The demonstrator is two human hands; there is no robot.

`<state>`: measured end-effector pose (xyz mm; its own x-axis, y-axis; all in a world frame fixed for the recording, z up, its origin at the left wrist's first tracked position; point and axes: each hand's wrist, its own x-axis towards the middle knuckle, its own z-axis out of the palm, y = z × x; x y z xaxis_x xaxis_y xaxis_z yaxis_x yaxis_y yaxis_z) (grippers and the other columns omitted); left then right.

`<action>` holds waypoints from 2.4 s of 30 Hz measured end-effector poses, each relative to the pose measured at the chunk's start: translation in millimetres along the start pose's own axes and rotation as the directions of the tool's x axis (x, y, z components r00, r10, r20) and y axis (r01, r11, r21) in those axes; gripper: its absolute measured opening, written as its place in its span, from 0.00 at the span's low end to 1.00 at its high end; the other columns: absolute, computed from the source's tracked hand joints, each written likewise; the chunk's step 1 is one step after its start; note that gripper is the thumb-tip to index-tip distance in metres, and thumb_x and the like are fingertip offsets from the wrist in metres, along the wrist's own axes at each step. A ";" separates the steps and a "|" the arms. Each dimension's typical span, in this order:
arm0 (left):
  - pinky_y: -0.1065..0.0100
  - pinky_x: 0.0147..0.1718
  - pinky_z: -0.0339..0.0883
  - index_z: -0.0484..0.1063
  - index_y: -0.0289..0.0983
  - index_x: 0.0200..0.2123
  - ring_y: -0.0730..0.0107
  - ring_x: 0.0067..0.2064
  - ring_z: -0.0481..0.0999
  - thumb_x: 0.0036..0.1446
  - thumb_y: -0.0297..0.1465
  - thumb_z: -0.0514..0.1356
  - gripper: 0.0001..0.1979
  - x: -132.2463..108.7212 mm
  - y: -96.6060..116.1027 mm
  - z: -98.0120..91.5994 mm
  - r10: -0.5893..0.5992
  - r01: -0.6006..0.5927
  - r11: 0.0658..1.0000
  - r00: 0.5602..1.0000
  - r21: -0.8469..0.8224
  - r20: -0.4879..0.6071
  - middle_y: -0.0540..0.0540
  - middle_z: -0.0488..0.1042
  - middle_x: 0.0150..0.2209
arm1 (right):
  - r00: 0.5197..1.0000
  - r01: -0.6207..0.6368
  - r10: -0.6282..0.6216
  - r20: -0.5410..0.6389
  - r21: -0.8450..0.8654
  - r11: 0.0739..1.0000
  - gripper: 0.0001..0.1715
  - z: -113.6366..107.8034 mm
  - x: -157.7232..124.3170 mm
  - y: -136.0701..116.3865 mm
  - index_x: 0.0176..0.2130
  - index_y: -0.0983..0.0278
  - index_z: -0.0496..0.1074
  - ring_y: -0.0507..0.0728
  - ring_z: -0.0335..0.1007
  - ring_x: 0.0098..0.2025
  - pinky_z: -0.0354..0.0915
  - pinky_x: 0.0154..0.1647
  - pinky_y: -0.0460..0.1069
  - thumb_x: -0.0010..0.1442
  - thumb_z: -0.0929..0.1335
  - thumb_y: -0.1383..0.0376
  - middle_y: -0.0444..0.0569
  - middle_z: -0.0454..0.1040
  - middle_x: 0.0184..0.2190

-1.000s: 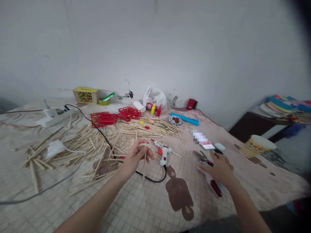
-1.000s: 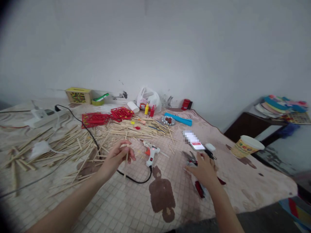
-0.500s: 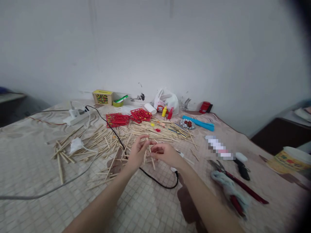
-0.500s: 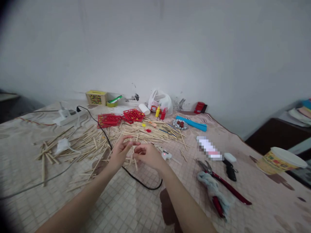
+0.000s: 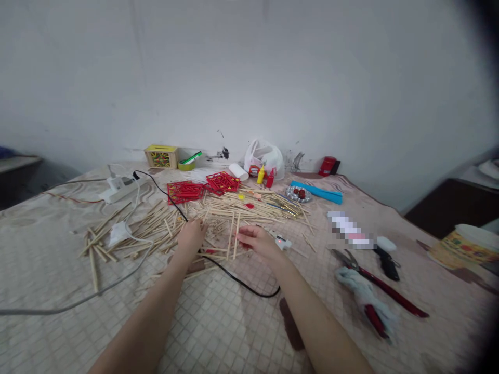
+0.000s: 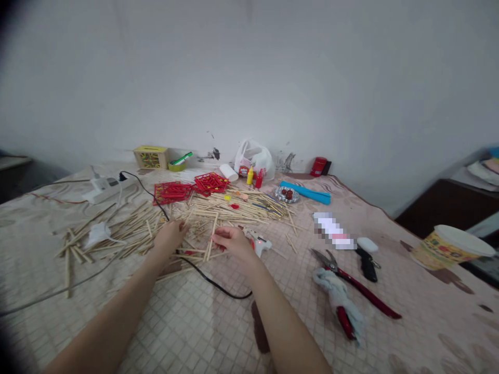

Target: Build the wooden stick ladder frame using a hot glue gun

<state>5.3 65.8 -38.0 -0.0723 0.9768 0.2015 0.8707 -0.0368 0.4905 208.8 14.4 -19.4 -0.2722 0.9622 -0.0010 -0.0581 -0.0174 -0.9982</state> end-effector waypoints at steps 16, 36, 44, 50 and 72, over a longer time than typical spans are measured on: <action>0.72 0.29 0.61 0.69 0.35 0.34 0.71 0.29 0.69 0.55 0.40 0.50 0.16 -13.6 19.1 -9.4 0.137 -0.211 0.851 0.973 -0.480 -0.186 0.48 0.71 0.28 | 0.951 0.216 -0.236 -0.201 -0.114 0.970 0.06 36.0 -1.6 1.0 0.28 0.64 0.67 0.50 0.66 0.23 0.63 0.25 0.45 0.49 0.67 0.63 0.44 0.69 0.23; 0.72 0.31 0.62 0.71 0.36 0.33 0.72 0.31 0.70 0.53 0.37 0.55 0.11 -36.3 26.9 -20.1 0.111 -0.288 0.672 0.950 -0.682 -0.292 0.49 0.72 0.29 | 0.919 0.291 -0.323 -0.224 -0.165 0.942 0.06 70.3 10.2 9.4 0.29 0.64 0.67 0.53 0.67 0.25 0.66 0.25 0.48 0.52 0.65 0.63 0.45 0.69 0.25; 0.73 0.29 0.62 0.71 0.36 0.33 0.73 0.29 0.69 0.53 0.37 0.55 0.10 -37.4 27.8 -20.0 0.114 -0.299 0.665 0.946 -0.684 -0.303 0.49 0.71 0.28 | 0.926 0.306 -0.333 -0.178 -0.163 0.938 0.06 69.5 11.5 11.4 0.29 0.63 0.68 0.53 0.66 0.25 0.66 0.25 0.48 0.53 0.64 0.63 0.45 0.68 0.24; 0.72 0.30 0.62 0.71 0.37 0.33 0.72 0.30 0.70 0.53 0.36 0.56 0.10 -37.3 27.0 -19.6 0.110 -0.310 0.667 0.941 -0.678 -0.321 0.50 0.72 0.28 | 0.932 0.303 -0.327 -0.155 -0.161 0.939 0.06 68.3 11.7 9.8 0.28 0.63 0.68 0.52 0.66 0.25 0.66 0.26 0.48 0.53 0.64 0.63 0.44 0.68 0.23; 0.72 0.28 0.58 0.68 0.37 0.34 0.72 0.29 0.66 0.55 0.36 0.53 0.10 -43.0 25.0 -27.0 0.152 -0.325 0.687 0.939 -0.650 -0.309 0.49 0.69 0.28 | 0.900 0.391 -0.430 -0.072 -0.303 0.869 0.07 73.0 0.8 -1.2 0.27 0.63 0.67 0.51 0.63 0.25 0.62 0.27 0.45 0.55 0.62 0.65 0.44 0.67 0.23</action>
<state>17.0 17.1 -11.5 -0.0859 0.8464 0.5255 0.3057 -0.4796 0.8225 138.6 -4.7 -13.8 -0.1512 0.8928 0.4244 0.1340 0.4439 -0.8860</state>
